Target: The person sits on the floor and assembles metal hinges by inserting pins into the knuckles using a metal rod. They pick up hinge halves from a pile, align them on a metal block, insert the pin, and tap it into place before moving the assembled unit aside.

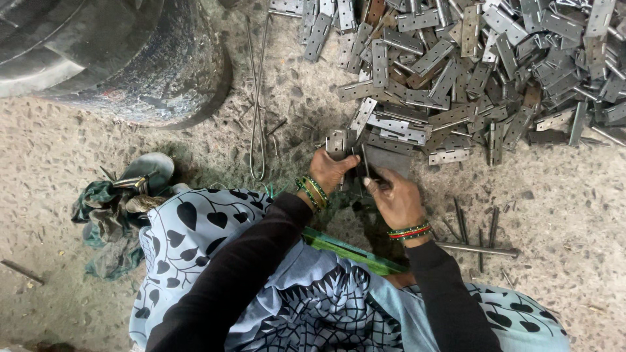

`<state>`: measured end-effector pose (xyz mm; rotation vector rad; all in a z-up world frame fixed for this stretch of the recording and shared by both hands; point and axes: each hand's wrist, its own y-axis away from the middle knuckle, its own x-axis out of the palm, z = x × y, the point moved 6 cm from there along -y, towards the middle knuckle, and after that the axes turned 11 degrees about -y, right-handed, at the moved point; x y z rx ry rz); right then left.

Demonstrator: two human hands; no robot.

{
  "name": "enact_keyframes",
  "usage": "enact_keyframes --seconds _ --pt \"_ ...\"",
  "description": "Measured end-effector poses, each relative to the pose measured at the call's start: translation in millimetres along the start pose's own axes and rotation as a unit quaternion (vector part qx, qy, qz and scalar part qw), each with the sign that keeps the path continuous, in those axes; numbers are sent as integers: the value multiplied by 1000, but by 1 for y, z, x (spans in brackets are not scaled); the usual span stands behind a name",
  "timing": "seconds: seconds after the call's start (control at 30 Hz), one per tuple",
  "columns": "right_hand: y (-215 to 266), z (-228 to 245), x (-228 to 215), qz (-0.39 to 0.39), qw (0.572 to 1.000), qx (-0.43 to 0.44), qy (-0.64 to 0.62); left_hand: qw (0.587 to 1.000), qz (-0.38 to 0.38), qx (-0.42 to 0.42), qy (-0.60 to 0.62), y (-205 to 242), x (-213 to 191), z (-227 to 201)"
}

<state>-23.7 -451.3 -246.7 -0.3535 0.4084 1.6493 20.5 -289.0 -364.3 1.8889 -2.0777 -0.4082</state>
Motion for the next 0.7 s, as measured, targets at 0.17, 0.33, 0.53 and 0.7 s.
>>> enact_keyframes --seconds 0.17,0.33,0.53,0.7 --pt "0 -23 -9 12 994 101 38 1000 -18 -22 12 0 -5 -9" --pt "-3 -42 -20 -7 998 49 -43 996 3 -51 67 5 -5 -13" --pt "1 -96 -17 28 945 129 -301 990 104 33 91 10 2 -25" --pt "2 -102 -11 63 897 148 -412 986 122 40 110 11 7 -21"
